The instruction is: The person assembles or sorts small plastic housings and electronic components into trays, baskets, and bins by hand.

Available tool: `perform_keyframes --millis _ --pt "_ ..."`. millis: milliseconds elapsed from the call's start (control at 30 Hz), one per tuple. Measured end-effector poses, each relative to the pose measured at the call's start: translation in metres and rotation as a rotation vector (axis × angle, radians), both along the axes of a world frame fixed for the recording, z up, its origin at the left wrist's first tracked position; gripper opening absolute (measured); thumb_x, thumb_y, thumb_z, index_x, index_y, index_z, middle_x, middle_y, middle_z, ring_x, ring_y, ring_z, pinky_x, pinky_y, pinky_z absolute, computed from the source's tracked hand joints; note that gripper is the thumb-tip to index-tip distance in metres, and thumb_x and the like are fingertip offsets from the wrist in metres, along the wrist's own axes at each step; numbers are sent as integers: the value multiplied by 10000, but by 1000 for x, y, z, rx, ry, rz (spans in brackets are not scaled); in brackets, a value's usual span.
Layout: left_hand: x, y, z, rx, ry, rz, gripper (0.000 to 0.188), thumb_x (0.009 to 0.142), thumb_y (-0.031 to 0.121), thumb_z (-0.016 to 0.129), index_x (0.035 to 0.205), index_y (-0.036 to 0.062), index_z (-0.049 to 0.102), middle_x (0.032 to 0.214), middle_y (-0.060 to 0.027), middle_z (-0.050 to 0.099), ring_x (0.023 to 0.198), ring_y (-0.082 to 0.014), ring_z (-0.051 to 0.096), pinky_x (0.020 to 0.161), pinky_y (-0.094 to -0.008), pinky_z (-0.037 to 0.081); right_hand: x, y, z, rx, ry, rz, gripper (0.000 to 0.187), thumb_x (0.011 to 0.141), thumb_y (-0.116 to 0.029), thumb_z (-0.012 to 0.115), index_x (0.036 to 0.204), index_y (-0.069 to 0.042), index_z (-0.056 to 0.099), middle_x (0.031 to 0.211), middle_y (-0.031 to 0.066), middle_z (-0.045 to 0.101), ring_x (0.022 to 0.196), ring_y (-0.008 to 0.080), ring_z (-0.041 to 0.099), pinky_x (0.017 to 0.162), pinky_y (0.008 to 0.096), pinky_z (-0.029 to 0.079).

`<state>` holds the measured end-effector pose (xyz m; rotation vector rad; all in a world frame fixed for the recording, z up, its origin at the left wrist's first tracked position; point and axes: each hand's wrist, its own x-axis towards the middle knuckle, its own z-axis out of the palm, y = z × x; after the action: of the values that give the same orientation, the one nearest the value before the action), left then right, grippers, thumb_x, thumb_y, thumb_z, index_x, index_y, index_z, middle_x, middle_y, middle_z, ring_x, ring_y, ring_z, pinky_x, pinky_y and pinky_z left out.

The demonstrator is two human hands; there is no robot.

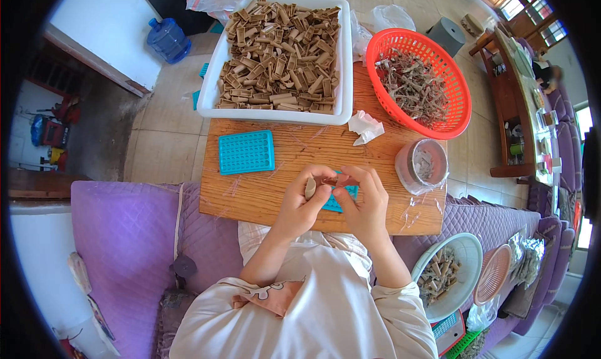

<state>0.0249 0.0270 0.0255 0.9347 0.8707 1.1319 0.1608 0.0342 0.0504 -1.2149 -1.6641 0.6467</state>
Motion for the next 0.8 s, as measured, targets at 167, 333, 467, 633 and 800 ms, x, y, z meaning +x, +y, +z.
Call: perform_keyframes --millis 167,333,467,633,800 --pt "0 0 4 61 -129 -40 169 874 92 472 1024 50 407 994 -96 584 775 -53 474 666 -189 379 -2 -8 3 -88 -36 -15 298 692 -12 662 967 -13 545 849 103 564 622 186 589 552 283 481" --pt "-2 0 0 25 -177 -67 195 875 97 477 1031 56 368 991 -99 593 758 -39 471 624 -179 366 -3 -10 5 -91 -119 -38 322 711 -7 636 1013 -35 526 843 106 555 650 200 578 503 289 474" --pt "3 -1 0 21 -36 -48 210 871 139 497 1028 77 374 942 -83 594 615 -28 425 507 -173 332 -3 -11 3 41 -210 -138 338 719 3 615 1037 -49 511 846 105 546 690 223 569 505 302 470" --pt "11 -2 -12 112 46 -44 209 866 155 507 1024 83 391 798 -10 540 588 -20 407 457 -160 321 9 -6 -8 139 -203 11 270 708 24 613 960 -44 543 829 91 546 661 215 567 492 298 460" --pt "14 0 -24 85 55 -21 287 849 190 550 1075 73 417 791 8 434 630 -34 398 560 -199 356 7 -12 -12 22 -90 -56 135 727 70 567 829 -8 524 737 67 528 539 115 476 480 217 399"
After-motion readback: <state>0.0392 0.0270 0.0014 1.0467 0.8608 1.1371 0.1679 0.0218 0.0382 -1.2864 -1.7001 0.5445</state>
